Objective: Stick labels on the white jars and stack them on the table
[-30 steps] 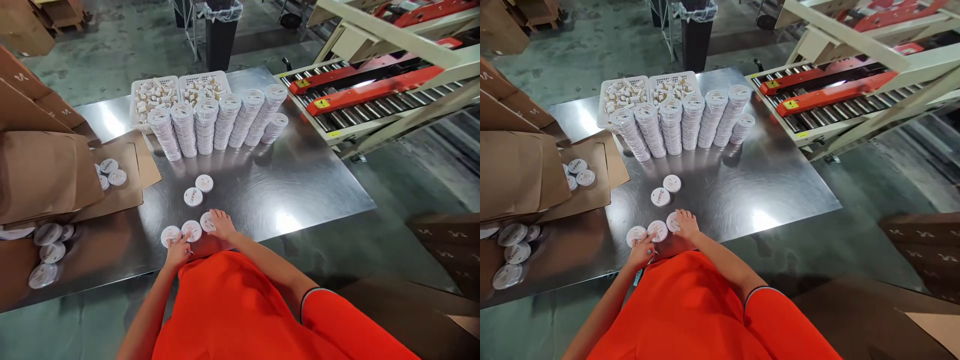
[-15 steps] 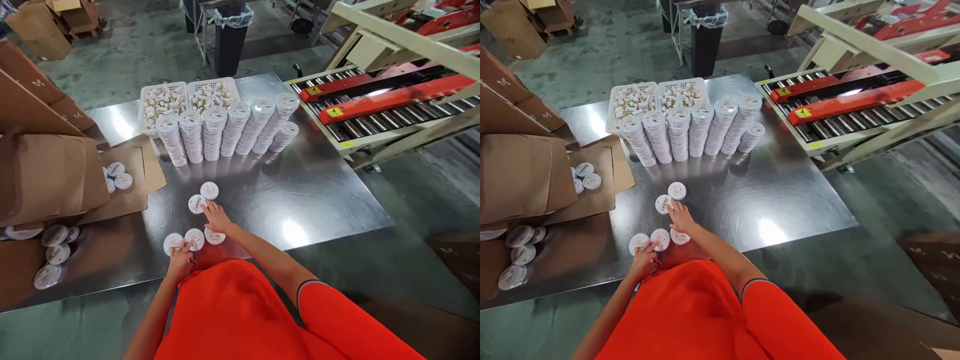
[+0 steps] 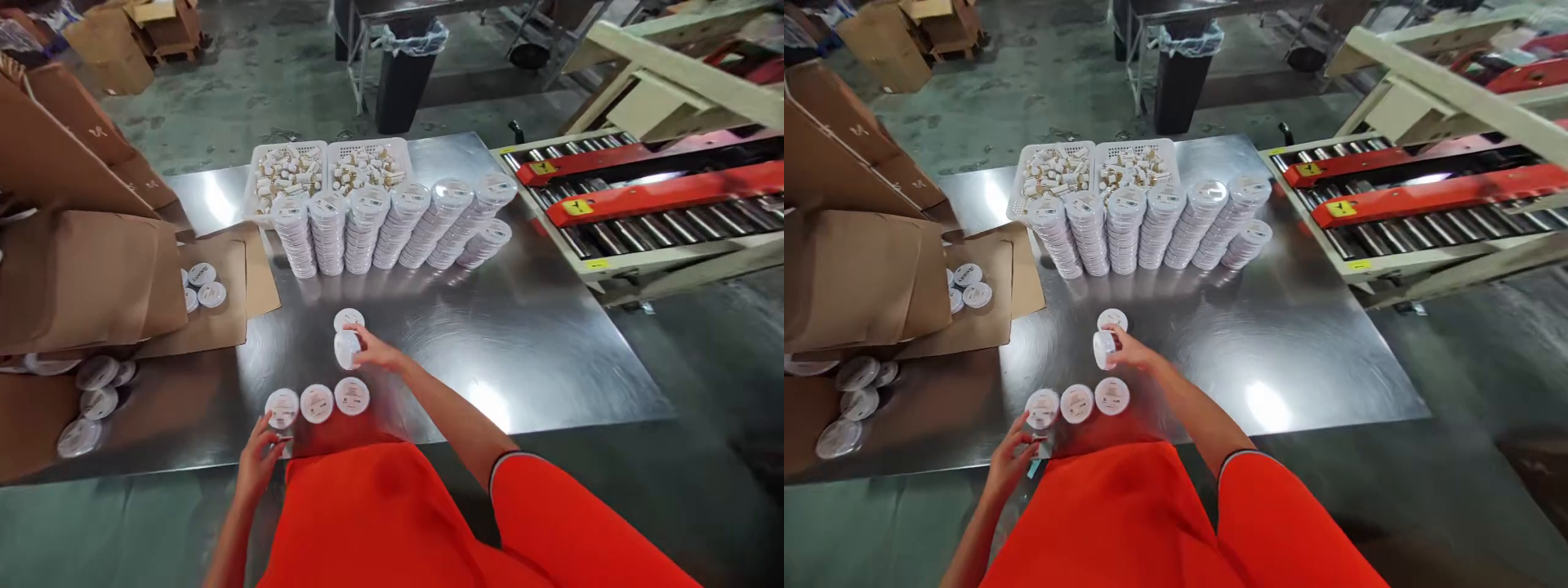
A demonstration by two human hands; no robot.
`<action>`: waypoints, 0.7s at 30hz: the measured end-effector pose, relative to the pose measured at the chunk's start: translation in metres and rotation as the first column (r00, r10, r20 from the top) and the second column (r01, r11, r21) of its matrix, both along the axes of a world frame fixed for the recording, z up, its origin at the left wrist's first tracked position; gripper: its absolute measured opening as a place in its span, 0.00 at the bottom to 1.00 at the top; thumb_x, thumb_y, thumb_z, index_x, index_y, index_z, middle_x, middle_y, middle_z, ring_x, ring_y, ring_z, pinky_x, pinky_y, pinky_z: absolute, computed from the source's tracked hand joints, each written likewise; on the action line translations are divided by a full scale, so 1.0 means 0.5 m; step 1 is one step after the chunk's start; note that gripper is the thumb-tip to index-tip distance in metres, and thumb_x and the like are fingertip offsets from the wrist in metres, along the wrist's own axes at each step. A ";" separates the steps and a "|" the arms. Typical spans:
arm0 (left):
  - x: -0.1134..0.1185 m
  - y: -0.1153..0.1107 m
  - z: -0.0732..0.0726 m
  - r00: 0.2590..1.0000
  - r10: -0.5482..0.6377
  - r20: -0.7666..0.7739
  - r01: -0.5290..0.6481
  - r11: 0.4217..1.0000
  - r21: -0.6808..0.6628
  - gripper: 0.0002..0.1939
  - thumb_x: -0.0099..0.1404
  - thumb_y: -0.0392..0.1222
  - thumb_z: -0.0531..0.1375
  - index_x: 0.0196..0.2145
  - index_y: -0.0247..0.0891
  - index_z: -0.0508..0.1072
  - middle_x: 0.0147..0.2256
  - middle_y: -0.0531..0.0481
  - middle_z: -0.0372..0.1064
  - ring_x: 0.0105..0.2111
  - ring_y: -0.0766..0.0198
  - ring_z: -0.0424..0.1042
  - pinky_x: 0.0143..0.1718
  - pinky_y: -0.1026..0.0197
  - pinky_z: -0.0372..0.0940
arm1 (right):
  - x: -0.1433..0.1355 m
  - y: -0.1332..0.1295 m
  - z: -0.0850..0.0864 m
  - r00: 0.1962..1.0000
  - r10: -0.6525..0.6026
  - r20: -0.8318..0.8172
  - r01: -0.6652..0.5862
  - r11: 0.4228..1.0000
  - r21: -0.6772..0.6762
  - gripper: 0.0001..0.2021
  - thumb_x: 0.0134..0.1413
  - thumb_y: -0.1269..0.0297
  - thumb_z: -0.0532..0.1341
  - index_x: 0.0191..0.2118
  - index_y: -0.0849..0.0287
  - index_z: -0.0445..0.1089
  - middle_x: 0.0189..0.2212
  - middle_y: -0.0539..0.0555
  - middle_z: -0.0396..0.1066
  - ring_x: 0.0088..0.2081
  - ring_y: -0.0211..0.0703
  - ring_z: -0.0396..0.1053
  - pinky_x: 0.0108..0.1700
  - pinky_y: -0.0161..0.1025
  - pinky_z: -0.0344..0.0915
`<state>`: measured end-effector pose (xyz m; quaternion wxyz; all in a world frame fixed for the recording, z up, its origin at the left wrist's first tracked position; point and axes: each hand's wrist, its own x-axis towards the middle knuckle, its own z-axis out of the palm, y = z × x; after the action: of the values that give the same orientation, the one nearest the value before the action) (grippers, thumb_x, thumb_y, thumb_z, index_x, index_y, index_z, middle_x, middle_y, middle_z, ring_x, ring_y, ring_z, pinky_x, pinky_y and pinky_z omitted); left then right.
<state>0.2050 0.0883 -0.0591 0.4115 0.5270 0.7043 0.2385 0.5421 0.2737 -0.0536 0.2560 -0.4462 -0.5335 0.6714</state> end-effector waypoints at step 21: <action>-0.022 -0.025 0.033 0.997 0.026 -0.078 -0.030 0.998 -0.058 0.23 0.49 0.66 0.61 0.20 0.41 0.73 0.57 0.36 0.71 0.54 0.40 0.73 0.55 0.45 0.66 | 0.084 -0.135 -0.058 0.642 0.020 0.766 -0.181 0.975 0.127 0.29 0.47 0.77 0.63 0.58 0.56 0.71 0.57 0.63 0.65 0.60 0.60 0.61 0.59 0.53 0.60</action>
<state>0.1939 0.0757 -0.0426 0.3961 0.5135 0.7337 0.2028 0.5841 0.2062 -0.0828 0.0125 -0.6293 -0.6774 0.3808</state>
